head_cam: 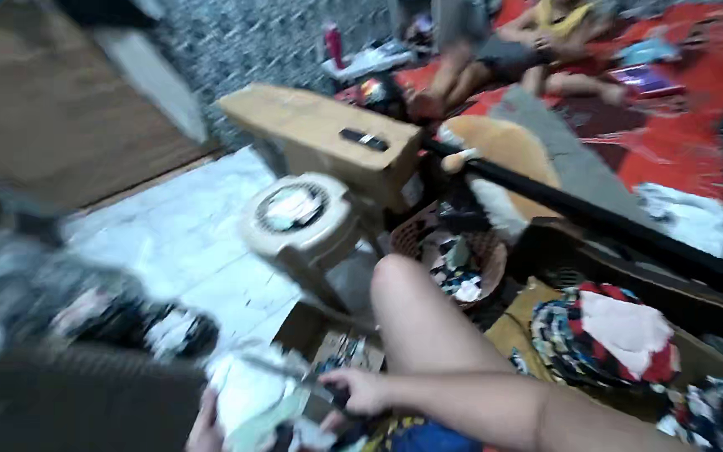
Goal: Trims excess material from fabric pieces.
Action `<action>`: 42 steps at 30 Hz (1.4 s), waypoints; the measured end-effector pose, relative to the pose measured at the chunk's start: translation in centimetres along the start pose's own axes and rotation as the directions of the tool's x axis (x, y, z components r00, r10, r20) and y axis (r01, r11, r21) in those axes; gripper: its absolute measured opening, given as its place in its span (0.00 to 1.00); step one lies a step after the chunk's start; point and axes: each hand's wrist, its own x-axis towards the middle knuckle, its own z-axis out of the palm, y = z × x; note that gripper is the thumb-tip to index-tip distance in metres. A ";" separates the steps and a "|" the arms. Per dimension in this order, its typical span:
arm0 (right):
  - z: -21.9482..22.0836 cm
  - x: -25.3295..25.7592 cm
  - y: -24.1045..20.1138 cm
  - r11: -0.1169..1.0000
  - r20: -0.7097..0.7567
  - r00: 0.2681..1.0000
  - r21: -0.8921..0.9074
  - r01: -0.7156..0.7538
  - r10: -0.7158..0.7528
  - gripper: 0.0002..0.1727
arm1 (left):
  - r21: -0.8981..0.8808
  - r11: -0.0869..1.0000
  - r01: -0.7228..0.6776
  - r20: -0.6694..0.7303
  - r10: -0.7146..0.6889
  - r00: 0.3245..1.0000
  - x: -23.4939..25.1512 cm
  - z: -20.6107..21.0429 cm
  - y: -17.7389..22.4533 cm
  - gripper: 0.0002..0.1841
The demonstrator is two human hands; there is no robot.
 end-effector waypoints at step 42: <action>0.1 1.4 1.4 0.987 0.016 1.000 0.158 0.011 -0.014 0.53 | -0.754 0.647 -0.110 -0.001 0.165 0.986 1.9 0.9 -3.8 0.42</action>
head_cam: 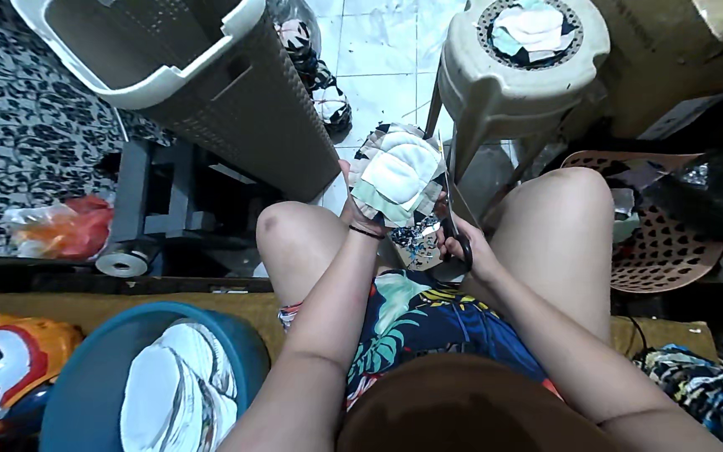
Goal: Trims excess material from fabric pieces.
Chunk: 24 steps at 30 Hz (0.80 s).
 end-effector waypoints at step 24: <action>0.5 -0.7 -0.8 0.996 -0.084 0.993 0.047 -0.074 0.078 0.37 | 0.045 0.999 -0.004 -0.040 0.005 0.999 -1.7 -0.5 -0.7 0.41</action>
